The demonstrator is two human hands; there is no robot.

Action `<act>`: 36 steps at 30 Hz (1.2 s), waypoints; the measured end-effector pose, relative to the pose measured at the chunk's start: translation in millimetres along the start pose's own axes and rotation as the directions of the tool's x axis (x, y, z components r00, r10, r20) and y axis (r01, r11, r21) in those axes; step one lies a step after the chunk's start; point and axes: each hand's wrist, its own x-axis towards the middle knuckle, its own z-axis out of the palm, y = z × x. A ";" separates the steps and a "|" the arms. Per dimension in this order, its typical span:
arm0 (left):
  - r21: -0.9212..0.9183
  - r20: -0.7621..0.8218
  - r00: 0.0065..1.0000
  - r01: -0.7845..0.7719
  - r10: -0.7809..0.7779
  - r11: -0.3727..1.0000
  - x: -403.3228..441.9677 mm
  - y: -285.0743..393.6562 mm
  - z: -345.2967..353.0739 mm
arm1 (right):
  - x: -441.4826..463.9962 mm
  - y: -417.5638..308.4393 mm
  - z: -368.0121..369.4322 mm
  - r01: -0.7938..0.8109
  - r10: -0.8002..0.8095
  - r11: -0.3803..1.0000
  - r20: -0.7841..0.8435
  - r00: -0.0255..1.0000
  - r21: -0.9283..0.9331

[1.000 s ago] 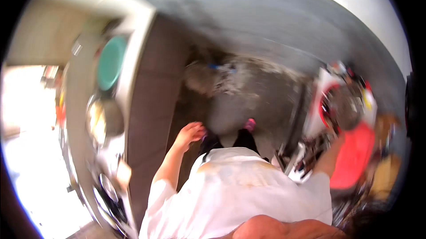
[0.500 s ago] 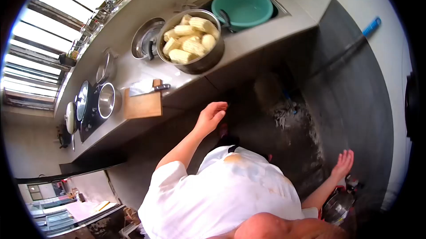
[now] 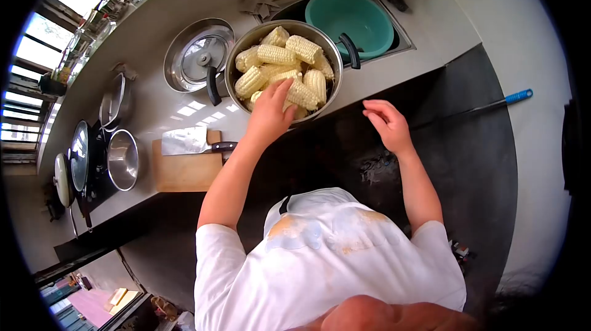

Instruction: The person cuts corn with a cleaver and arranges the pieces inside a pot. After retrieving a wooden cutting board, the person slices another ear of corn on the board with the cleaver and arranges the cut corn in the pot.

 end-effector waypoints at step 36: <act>0.004 0.415 0.893 -0.191 0.172 0.981 58.5 17.1 79.5 | 114.7 20.9 -6.9 0.189 -0.125 0.969 0.346 0.930 -0.159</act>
